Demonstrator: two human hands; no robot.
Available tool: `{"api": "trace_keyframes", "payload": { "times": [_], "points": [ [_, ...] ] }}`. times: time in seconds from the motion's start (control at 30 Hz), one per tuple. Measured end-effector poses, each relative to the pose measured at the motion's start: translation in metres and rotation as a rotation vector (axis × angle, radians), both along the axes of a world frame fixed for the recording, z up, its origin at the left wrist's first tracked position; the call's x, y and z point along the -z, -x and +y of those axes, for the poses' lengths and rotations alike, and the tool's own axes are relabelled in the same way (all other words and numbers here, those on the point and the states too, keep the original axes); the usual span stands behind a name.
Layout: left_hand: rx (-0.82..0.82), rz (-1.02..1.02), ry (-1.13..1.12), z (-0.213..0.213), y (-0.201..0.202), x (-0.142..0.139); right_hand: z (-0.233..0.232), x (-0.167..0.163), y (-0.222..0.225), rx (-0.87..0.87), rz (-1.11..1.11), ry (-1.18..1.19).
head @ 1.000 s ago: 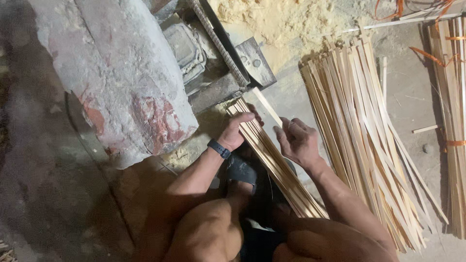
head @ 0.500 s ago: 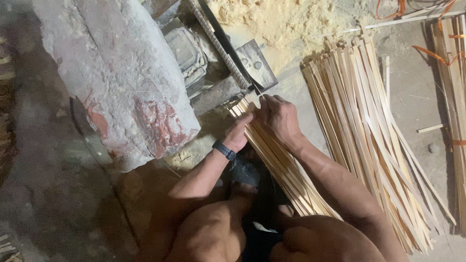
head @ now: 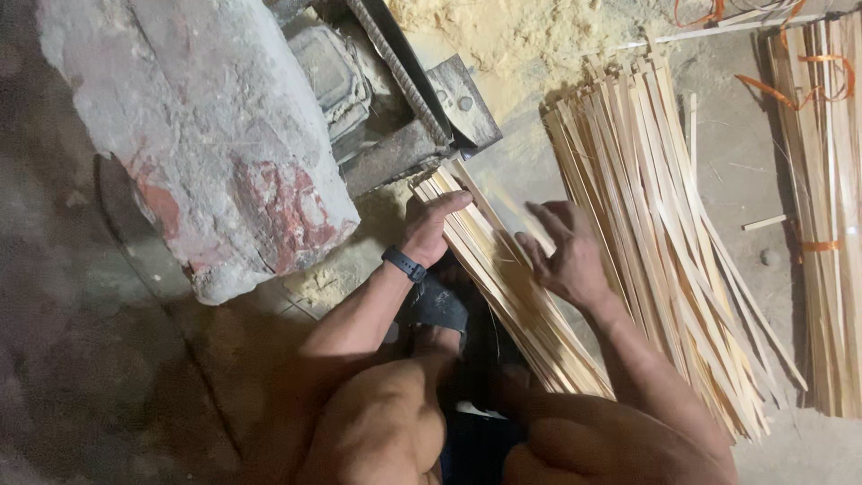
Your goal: The person repeatedly feeds bundles of thin wooden sticks into a stationary cutting machine to trim their ends. After each cut, the person removes the trimmed sticks and places them on a pile on the floor.
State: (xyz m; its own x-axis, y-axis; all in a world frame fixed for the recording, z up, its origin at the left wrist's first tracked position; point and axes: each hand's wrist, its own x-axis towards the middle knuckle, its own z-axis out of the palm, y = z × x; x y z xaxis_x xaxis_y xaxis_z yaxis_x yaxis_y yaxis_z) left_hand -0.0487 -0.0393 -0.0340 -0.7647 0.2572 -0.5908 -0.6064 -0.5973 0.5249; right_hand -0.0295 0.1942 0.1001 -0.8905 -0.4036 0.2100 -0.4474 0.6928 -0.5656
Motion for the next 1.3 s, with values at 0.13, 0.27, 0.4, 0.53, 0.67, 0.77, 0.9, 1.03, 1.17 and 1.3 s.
{"api": "trace_keyframes", "payload": {
  "times": [0.13, 0.27, 0.4, 0.53, 0.67, 0.77, 0.9, 1.03, 1.17, 1.3],
  "points": [
    [0.016, 0.057, -0.103, 0.0, 0.001, -0.027, -0.013, 0.009, -0.007, 0.039, -0.284, 0.247],
    [-0.041, 0.16, -0.139, -0.006, 0.0, -0.033, -0.02, 0.004, 0.0, 0.183, -0.112, 0.21],
    [-0.038, 0.075, -0.22, -0.007, 0.0, -0.016, -0.027, -0.004, 0.012, 0.142, 0.035, 0.082],
    [0.094, -0.044, 0.007, -0.007, -0.001, 0.007, -0.035, -0.007, 0.018, 0.105, 0.139, 0.15],
    [0.091, -0.057, -0.019, -0.01, -0.001, 0.024, -0.044, -0.004, 0.03, 0.158, 0.029, 0.072],
    [0.09, -0.02, -0.027, -0.01, 0.0, 0.034, -0.057, 0.001, 0.045, 0.129, 0.021, 0.097],
    [0.046, -0.057, -0.143, -0.006, 0.003, 0.041, -0.07, 0.005, 0.056, 0.131, 0.033, 0.135],
    [0.075, -0.033, -0.204, -0.003, 0.003, 0.028, -0.058, 0.003, 0.046, 0.135, 0.008, 0.135],
    [0.022, -0.021, 0.033, 0.0, 0.005, -0.001, -0.028, -0.004, 0.023, 0.091, 0.077, 0.018],
    [0.011, -0.032, 0.096, 0.002, 0.008, -0.028, -0.017, -0.003, -0.005, 0.011, 0.225, -0.016]
  ]
}}
